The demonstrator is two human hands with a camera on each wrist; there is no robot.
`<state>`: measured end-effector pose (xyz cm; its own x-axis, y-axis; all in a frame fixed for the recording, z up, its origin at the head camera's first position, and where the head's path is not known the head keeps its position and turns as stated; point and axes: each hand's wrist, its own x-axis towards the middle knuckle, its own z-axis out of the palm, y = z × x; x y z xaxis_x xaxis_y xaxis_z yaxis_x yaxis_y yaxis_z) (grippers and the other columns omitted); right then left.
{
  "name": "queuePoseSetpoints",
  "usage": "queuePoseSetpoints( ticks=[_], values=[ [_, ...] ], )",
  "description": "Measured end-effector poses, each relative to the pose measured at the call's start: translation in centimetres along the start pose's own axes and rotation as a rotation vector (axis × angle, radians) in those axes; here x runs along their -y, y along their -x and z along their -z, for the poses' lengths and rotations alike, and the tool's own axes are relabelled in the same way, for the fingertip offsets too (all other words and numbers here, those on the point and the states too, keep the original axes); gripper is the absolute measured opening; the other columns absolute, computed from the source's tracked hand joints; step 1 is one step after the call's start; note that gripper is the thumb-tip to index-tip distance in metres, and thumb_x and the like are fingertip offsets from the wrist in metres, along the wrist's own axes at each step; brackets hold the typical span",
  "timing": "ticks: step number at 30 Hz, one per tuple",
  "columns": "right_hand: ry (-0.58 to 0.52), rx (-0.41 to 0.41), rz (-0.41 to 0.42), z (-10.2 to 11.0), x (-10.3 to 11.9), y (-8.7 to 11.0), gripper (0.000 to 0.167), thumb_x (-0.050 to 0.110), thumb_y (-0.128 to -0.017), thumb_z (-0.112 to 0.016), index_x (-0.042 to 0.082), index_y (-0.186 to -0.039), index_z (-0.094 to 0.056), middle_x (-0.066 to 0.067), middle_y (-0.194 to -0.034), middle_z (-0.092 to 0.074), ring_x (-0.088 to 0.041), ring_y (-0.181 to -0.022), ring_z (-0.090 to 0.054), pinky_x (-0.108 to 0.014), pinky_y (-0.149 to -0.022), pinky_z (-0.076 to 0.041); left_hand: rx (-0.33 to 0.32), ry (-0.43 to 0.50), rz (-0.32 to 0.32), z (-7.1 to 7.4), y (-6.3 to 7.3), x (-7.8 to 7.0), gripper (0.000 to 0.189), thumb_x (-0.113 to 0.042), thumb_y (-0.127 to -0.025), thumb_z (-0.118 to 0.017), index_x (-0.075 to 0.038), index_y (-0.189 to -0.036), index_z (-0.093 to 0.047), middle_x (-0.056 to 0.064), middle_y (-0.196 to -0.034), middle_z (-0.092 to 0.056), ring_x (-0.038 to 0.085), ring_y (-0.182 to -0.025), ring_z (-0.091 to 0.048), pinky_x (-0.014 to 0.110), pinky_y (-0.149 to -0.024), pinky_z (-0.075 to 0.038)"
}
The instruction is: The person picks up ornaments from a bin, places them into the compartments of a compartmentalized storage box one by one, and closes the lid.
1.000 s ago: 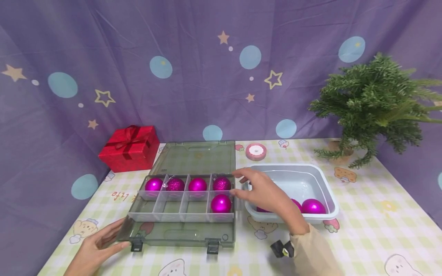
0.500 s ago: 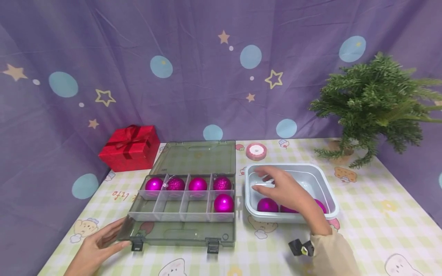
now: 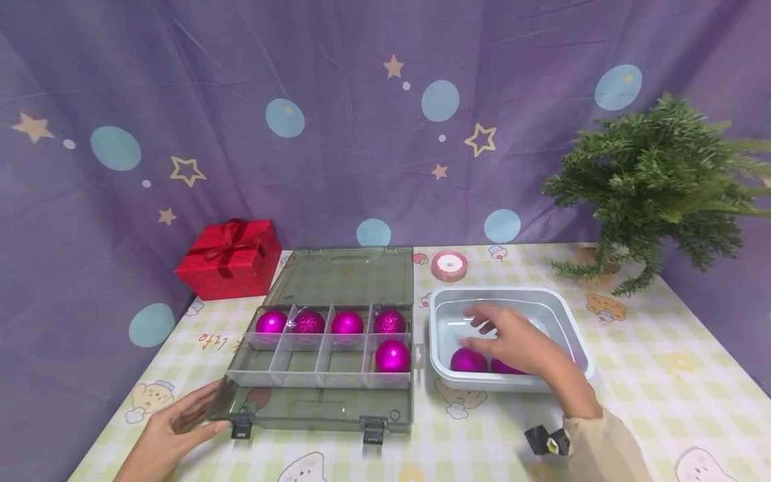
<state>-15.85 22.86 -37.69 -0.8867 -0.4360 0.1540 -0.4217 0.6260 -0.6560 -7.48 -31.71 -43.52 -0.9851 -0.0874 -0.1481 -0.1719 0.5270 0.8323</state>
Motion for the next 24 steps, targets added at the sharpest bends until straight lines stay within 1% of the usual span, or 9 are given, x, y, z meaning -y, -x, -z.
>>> queuePoseSetpoints(
  ticks=[2,4,6,10,12,15,17,19,24],
  values=[
    [0.002,0.012,-0.010,0.01,-0.14,0.14,0.047,0.027,-0.096,-0.077,-0.002,-0.130,-0.065,-0.012,-0.114,-0.071,-0.029,-0.103,-0.068,-0.048,-0.088,-0.060,-0.002,0.001,-0.006,0.00,-0.01,0.02,0.080,-0.036,-0.084,-0.089,-0.008,-0.150,-0.055,0.014,-0.144,-0.060,0.001,-0.119,-0.060,0.014,-0.098,-0.049],
    [-0.002,0.025,-0.020,0.08,-0.24,0.29,0.047,0.028,-0.096,-0.077,-0.002,-0.130,-0.065,-0.011,-0.113,-0.071,-0.028,-0.103,-0.068,-0.047,-0.088,-0.060,-0.003,0.000,-0.004,0.00,-0.01,0.02,0.080,-0.036,-0.083,-0.089,-0.008,-0.150,-0.055,0.014,-0.144,-0.060,-0.004,-0.116,-0.058,0.014,-0.098,-0.049],
    [-0.007,0.038,-0.036,0.16,-0.28,0.44,0.047,0.030,-0.096,-0.077,-0.002,-0.129,-0.065,-0.009,-0.112,-0.071,-0.027,-0.102,-0.068,-0.046,-0.088,-0.060,0.000,-0.003,0.000,-0.01,-0.02,-0.02,0.080,-0.036,-0.084,-0.089,-0.009,-0.151,-0.055,0.014,-0.144,-0.060,0.002,-0.120,-0.061,0.014,-0.098,-0.049],
    [-0.023,0.069,-0.058,0.24,-0.32,0.67,0.047,0.030,-0.096,-0.077,-0.002,-0.128,-0.065,-0.007,-0.110,-0.071,-0.024,-0.100,-0.068,-0.043,-0.087,-0.060,0.006,-0.017,0.008,-0.02,-0.02,-0.15,0.081,-0.038,-0.084,-0.088,-0.009,-0.151,-0.054,0.014,-0.144,-0.060,0.024,-0.129,-0.060,0.014,-0.098,-0.049],
    [-0.027,0.086,-0.058,0.25,-0.37,0.74,0.047,0.029,-0.095,-0.078,-0.002,-0.128,-0.065,-0.007,-0.110,-0.071,-0.025,-0.100,-0.068,-0.043,-0.086,-0.060,0.005,-0.022,0.007,0.00,0.00,-0.21,0.081,-0.038,-0.084,-0.088,-0.010,-0.151,-0.055,0.014,-0.144,-0.060,0.025,-0.130,-0.059,0.015,-0.098,-0.049],
    [-0.029,0.119,-0.064,0.26,-0.42,0.78,0.048,0.028,-0.094,-0.079,-0.002,-0.129,-0.065,-0.005,-0.108,-0.071,-0.025,-0.100,-0.068,-0.044,-0.086,-0.060,0.001,-0.023,0.005,0.01,0.02,-0.24,0.080,-0.038,-0.084,-0.088,-0.010,-0.151,-0.055,0.014,-0.143,-0.061,0.012,-0.124,-0.061,0.014,-0.098,-0.049],
    [-0.030,0.142,-0.067,0.27,-0.49,0.75,0.049,0.029,-0.094,-0.079,-0.001,-0.129,-0.065,-0.004,-0.108,-0.071,-0.025,-0.100,-0.068,-0.043,-0.085,-0.059,0.000,-0.019,0.002,0.00,0.03,-0.22,0.080,-0.038,-0.084,-0.089,-0.010,-0.151,-0.055,0.014,-0.143,-0.061,0.001,-0.119,-0.060,0.014,-0.098,-0.049],
    [-0.033,0.169,-0.078,0.30,-0.52,0.72,0.050,0.030,-0.094,-0.079,-0.001,-0.131,-0.065,-0.002,-0.107,-0.071,-0.024,-0.100,-0.068,-0.042,-0.085,-0.059,0.000,-0.012,-0.001,0.00,0.04,-0.18,0.080,-0.037,-0.083,-0.089,-0.009,-0.150,-0.055,0.014,-0.143,-0.061,-0.007,-0.115,-0.057,0.014,-0.098,-0.049],
    [-0.074,0.252,-0.069,0.34,-0.78,0.58,0.051,0.026,-0.094,-0.077,-0.002,-0.135,-0.064,-0.003,-0.110,-0.073,-0.025,-0.104,-0.068,-0.038,-0.087,-0.058,0.000,-0.004,0.002,-0.02,0.08,-0.11,0.080,-0.036,-0.083,-0.089,-0.009,-0.151,-0.055,0.014,-0.143,-0.061,-0.008,-0.114,-0.056,0.013,-0.098,-0.048]
  ],
)
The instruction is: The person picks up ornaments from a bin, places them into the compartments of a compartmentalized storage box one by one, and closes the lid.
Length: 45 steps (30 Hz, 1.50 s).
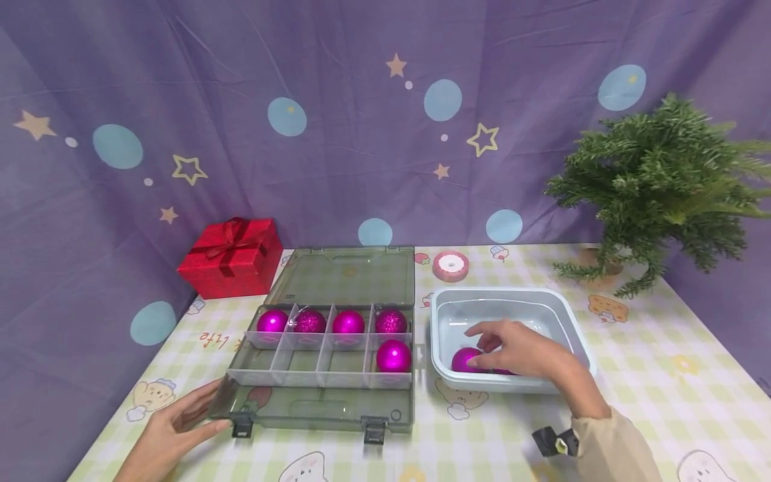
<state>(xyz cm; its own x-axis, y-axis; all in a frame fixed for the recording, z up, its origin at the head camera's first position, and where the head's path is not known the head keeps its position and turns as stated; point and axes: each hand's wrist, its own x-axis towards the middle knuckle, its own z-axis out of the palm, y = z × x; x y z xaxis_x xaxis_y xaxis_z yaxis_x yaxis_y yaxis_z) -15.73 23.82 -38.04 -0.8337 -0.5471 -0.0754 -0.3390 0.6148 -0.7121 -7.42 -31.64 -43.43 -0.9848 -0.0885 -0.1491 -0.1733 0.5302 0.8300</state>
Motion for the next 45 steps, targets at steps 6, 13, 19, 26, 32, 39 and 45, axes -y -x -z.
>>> queuePoseSetpoints(
  ticks=[6,13,19,26,32,39,45],
  values=[
    [-0.039,0.078,0.046,-0.1,0.0,-0.4,0.048,0.024,-0.094,-0.078,-0.002,-0.133,-0.067,-0.004,-0.114,-0.073,-0.023,-0.104,-0.068,-0.031,-0.087,-0.058,0.003,-0.010,0.019,0.0,0.0,0.0,0.081,-0.038,-0.084,-0.088,-0.009,-0.151,-0.054,0.014,-0.145,-0.060,0.015,-0.126,-0.061,0.014,-0.098,-0.049],
    [0.008,0.021,0.060,-0.1,0.1,-0.6,0.044,0.029,-0.095,-0.077,0.003,-0.129,-0.070,0.000,-0.115,-0.073,-0.020,-0.105,-0.068,-0.034,-0.090,-0.058,0.003,-0.015,0.019,0.0,-0.1,0.0,0.081,-0.039,-0.084,-0.088,-0.011,-0.151,-0.054,0.013,-0.145,-0.059,0.016,-0.127,-0.061,0.015,-0.098,-0.049],
    [0.026,-0.152,0.063,0.1,0.5,-0.3,0.049,0.028,-0.095,-0.078,0.002,-0.134,-0.066,-0.003,-0.119,-0.072,-0.030,-0.114,-0.067,-0.052,-0.097,-0.056,0.005,-0.015,0.023,0.0,-0.1,0.0,0.082,-0.040,-0.084,-0.088,-0.010,-0.152,-0.054,0.014,-0.145,-0.059,0.030,-0.133,-0.056,0.015,-0.098,-0.050],
    [0.051,-0.286,0.072,0.2,1.0,-0.3,0.051,0.031,-0.093,-0.081,0.007,-0.136,-0.068,0.000,-0.120,-0.073,-0.027,-0.112,-0.067,-0.053,-0.097,-0.055,0.005,-0.011,0.029,0.1,0.0,-0.1,0.082,-0.039,-0.084,-0.088,-0.010,-0.152,-0.053,0.015,-0.145,-0.059,0.032,-0.133,-0.056,0.015,-0.098,-0.050],
    [0.041,-0.329,0.060,0.1,1.4,-0.4,0.051,0.032,-0.094,-0.080,0.007,-0.137,-0.067,-0.003,-0.124,-0.072,-0.030,-0.114,-0.066,-0.056,-0.096,-0.055,0.005,-0.010,0.025,0.0,0.0,0.0,0.082,-0.039,-0.084,-0.088,-0.009,-0.152,-0.053,0.015,-0.145,-0.059,0.032,-0.133,-0.056,0.015,-0.098,-0.049],
    [0.052,-0.355,0.103,-0.1,2.2,-0.9,0.048,0.030,-0.095,-0.079,0.008,-0.136,-0.068,-0.002,-0.125,-0.072,-0.027,-0.111,-0.066,-0.055,-0.095,-0.054,0.007,0.002,0.031,0.0,0.1,0.0,0.081,-0.038,-0.084,-0.088,-0.009,-0.152,-0.054,0.015,-0.145,-0.059,0.032,-0.133,-0.056,0.016,-0.099,-0.050],
    [0.021,-0.368,0.100,-0.3,2.8,-1.6,0.052,0.032,-0.093,-0.081,0.011,-0.138,-0.067,0.000,-0.125,-0.072,-0.027,-0.114,-0.065,-0.058,-0.097,-0.054,0.005,-0.003,0.025,0.0,0.0,-0.1,0.082,-0.038,-0.083,-0.089,-0.009,-0.151,-0.054,0.014,-0.145,-0.059,0.024,-0.130,-0.059,0.014,-0.098,-0.049]
  ],
)
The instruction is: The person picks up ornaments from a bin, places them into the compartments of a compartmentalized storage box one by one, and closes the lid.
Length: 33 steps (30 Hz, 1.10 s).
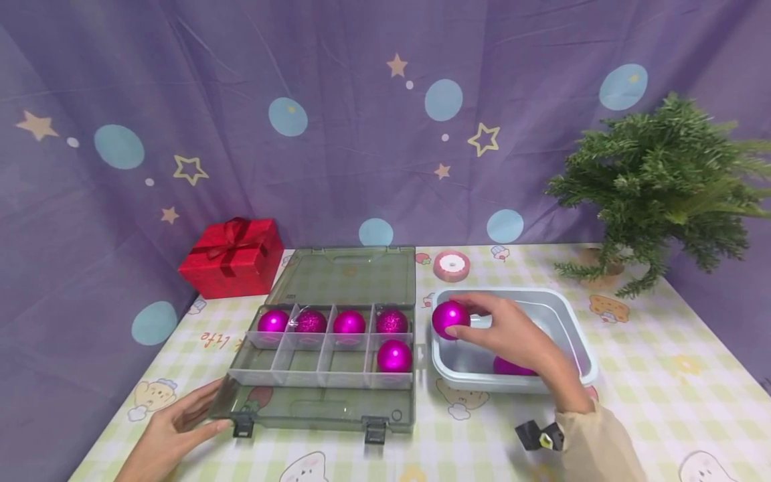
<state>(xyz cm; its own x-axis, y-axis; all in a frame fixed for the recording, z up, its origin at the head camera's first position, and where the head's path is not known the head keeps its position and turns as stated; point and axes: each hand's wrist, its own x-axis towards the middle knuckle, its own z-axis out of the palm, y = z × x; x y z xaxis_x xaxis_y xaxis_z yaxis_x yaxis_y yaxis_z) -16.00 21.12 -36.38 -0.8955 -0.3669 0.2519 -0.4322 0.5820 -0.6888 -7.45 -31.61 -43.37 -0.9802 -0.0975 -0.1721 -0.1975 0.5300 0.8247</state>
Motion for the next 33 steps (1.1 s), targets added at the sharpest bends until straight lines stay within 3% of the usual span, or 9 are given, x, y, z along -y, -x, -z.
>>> queuePoseSetpoints(
  ticks=[4,11,19,27,30,33],
  values=[
    [-0.009,-0.008,0.033,-0.2,0.4,-0.4,0.051,0.029,-0.091,-0.083,0.011,-0.137,-0.068,0.002,-0.124,-0.072,-0.023,-0.112,-0.067,-0.056,-0.096,-0.055,-0.011,-0.007,-0.016,0.0,0.0,0.0,0.080,-0.037,-0.083,-0.089,-0.010,-0.150,-0.056,0.013,-0.144,-0.060,0.014,-0.125,-0.061,0.014,-0.098,-0.050],
    [-0.016,-0.006,0.068,-1.1,1.3,-1.2,0.048,0.029,-0.092,-0.082,0.012,-0.135,-0.069,0.002,-0.123,-0.072,-0.021,-0.111,-0.067,-0.054,-0.096,-0.055,-0.009,-0.016,-0.034,0.0,0.0,0.0,0.079,-0.037,-0.083,-0.089,-0.009,-0.150,-0.056,0.014,-0.143,-0.061,0.024,-0.129,-0.060,0.015,-0.097,-0.050],
    [-0.020,0.004,0.111,-2.0,2.5,-2.2,0.052,0.028,-0.091,-0.083,0.009,-0.136,-0.068,0.001,-0.126,-0.071,-0.022,-0.113,-0.066,-0.050,-0.097,-0.055,0.000,-0.009,-0.025,0.1,0.0,-0.1,0.080,-0.037,-0.084,-0.089,-0.009,-0.151,-0.055,0.013,-0.144,-0.061,0.001,-0.119,-0.060,0.014,-0.098,-0.049],
    [-0.082,0.061,0.142,-3.8,3.5,-3.6,0.053,0.030,-0.091,-0.082,0.012,-0.138,-0.067,0.004,-0.127,-0.070,-0.018,-0.113,-0.065,-0.051,-0.097,-0.056,0.005,0.010,-0.024,0.1,-0.1,0.0,0.080,-0.036,-0.084,-0.089,-0.009,-0.151,-0.054,0.013,-0.145,-0.059,-0.008,-0.115,-0.057,0.014,-0.098,-0.049],
    [-0.112,0.091,0.151,-4.6,4.1,-4.0,0.052,0.029,-0.092,-0.081,0.011,-0.138,-0.067,0.004,-0.125,-0.070,-0.018,-0.111,-0.065,-0.053,-0.097,-0.056,0.004,0.006,-0.026,0.0,-0.1,0.1,0.080,-0.036,-0.084,-0.088,-0.009,-0.151,-0.054,0.013,-0.145,-0.059,-0.001,-0.118,-0.059,0.014,-0.098,-0.049],
    [-0.117,0.117,0.152,-5.3,4.7,-4.5,0.052,0.030,-0.092,-0.080,0.011,-0.138,-0.066,0.004,-0.124,-0.070,-0.018,-0.111,-0.064,-0.054,-0.097,-0.056,0.002,0.000,-0.027,0.0,0.0,0.1,0.081,-0.037,-0.084,-0.088,-0.009,-0.151,-0.054,0.013,-0.146,-0.059,0.016,-0.126,-0.061,0.015,-0.099,-0.049]
  ],
)
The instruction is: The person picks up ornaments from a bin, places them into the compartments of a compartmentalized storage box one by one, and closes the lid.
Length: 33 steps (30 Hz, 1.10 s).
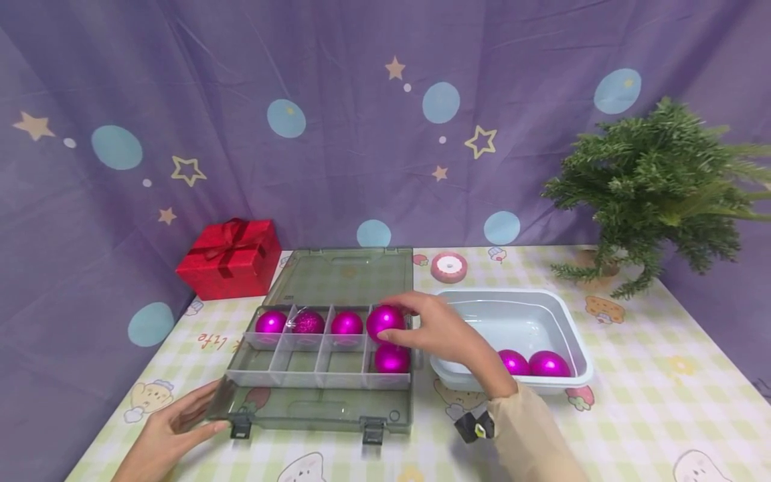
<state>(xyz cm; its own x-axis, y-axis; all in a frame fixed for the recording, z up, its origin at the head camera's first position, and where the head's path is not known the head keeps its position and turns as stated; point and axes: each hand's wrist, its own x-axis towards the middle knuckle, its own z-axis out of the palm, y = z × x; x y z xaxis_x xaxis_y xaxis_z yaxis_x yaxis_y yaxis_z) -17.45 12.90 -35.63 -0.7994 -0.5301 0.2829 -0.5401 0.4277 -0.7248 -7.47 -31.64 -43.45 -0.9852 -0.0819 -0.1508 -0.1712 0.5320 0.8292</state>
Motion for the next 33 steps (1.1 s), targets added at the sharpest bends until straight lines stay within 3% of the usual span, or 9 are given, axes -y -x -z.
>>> queuePoseSetpoints(
  ticks=[3,5,13,21,33],
  values=[
    [0.004,0.018,0.002,-0.7,0.4,-0.6,0.052,0.030,-0.092,-0.080,0.009,-0.138,-0.066,0.002,-0.122,-0.070,-0.018,-0.108,-0.064,-0.052,-0.093,-0.058,0.002,-0.003,0.001,0.0,0.0,0.0,0.082,-0.037,-0.084,-0.088,-0.008,-0.152,-0.053,0.014,-0.146,-0.058,0.030,-0.132,-0.057,0.015,-0.098,-0.049],
    [0.014,0.025,0.005,-1.2,0.6,-1.0,0.052,0.029,-0.092,-0.081,0.008,-0.137,-0.066,0.000,-0.122,-0.071,-0.019,-0.107,-0.064,-0.050,-0.092,-0.059,0.003,-0.004,0.001,0.0,0.0,0.0,0.082,-0.037,-0.084,-0.088,-0.007,-0.152,-0.053,0.015,-0.146,-0.058,0.033,-0.133,-0.056,0.015,-0.098,-0.049],
    [0.036,0.051,-0.005,-3.1,1.2,-2.1,0.052,0.031,-0.092,-0.081,0.010,-0.138,-0.066,-0.006,-0.133,-0.067,-0.025,-0.121,-0.061,-0.046,-0.100,-0.056,0.005,-0.007,0.001,0.0,0.0,-0.1,0.082,-0.037,-0.085,-0.088,-0.006,-0.152,-0.052,0.015,-0.147,-0.058,0.033,-0.133,-0.056,0.015,-0.098,-0.049],
    [0.025,0.078,0.053,-4.5,1.4,-2.9,0.051,0.028,-0.093,-0.081,0.007,-0.137,-0.067,-0.008,-0.128,-0.068,-0.024,-0.116,-0.063,-0.045,-0.096,-0.059,0.007,-0.004,0.001,0.0,0.0,-0.1,0.082,-0.036,-0.085,-0.088,-0.005,-0.152,-0.052,0.016,-0.147,-0.057,0.034,-0.133,-0.055,0.015,-0.098,-0.049],
    [0.007,0.114,0.064,-4.9,1.6,-3.1,0.052,0.024,-0.095,-0.079,0.003,-0.140,-0.063,-0.015,-0.130,-0.066,-0.028,-0.114,-0.064,-0.047,-0.095,-0.059,-0.003,-0.018,-0.017,0.0,0.0,-0.1,0.081,-0.036,-0.085,-0.088,-0.005,-0.151,-0.053,0.015,-0.146,-0.058,0.033,-0.131,-0.057,0.016,-0.097,-0.050]
  ],
)
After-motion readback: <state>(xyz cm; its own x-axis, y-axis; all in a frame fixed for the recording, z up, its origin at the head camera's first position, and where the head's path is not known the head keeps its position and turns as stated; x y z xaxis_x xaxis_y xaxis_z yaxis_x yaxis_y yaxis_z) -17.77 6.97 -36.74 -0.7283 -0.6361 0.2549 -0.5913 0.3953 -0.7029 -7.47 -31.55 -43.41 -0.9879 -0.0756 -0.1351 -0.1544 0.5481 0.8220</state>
